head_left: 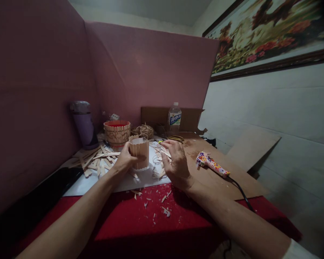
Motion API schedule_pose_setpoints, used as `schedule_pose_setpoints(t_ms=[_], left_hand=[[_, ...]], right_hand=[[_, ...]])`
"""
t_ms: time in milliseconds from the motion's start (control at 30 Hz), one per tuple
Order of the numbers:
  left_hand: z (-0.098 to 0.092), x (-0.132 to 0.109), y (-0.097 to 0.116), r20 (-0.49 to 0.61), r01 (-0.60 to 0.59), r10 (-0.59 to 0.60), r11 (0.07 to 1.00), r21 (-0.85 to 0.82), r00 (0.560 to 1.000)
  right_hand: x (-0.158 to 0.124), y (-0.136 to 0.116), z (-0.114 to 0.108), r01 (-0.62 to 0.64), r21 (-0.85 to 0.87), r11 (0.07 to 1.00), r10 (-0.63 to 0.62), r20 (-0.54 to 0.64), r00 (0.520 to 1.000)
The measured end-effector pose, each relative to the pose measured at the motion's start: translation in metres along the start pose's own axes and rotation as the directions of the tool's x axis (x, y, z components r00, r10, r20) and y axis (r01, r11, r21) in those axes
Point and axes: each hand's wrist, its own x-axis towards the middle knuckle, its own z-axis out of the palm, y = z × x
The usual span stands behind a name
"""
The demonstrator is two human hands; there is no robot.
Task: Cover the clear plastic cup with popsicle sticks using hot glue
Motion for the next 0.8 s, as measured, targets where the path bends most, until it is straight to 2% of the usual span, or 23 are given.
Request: schedule_pose_setpoints(t_ms=[133, 267, 433, 667, 733, 800], left_hand=[[0.0012, -0.0027, 0.0003, 0.043, 0.034, -0.039, 0.994, 0.104, 0.998], [-0.0002, -0.0033, 0.0023, 0.091, 0.021, -0.027, 0.998, 0.06, 0.995], [-0.0031, 0.0013, -0.0016, 0.059, 0.031, -0.037, 0.996, 0.087, 0.998], [-0.0016, -0.005, 0.0001, 0.24, 0.051, -0.053, 0.999, 0.016, 0.969], [-0.0005, -0.0066, 0.0022, 0.256, 0.047, -0.042, 0.999, -0.013, 0.966], [-0.0002, -0.0057, 0.0027, 0.218, 0.043, -0.04, 0.999, -0.009, 0.975]], right_hand=[[-0.0002, 0.0003, 0.0002, -0.014, 0.016, 1.0, 0.014, 0.013, 1.0], [-0.0001, 0.0012, -0.0001, -0.014, 0.028, 1.0, 0.014, 0.012, 1.0], [0.0, 0.0018, 0.0002, -0.014, 0.031, 0.999, 0.013, 0.025, 1.0], [-0.0015, 0.0032, 0.0019, -0.009, 0.043, 0.999, 0.007, 0.055, 0.998], [-0.0018, 0.0036, 0.0023, -0.015, 0.052, 0.999, 0.011, 0.071, 0.997], [-0.002, 0.0039, 0.0027, -0.013, 0.063, 0.998, 0.008, 0.079, 0.997]])
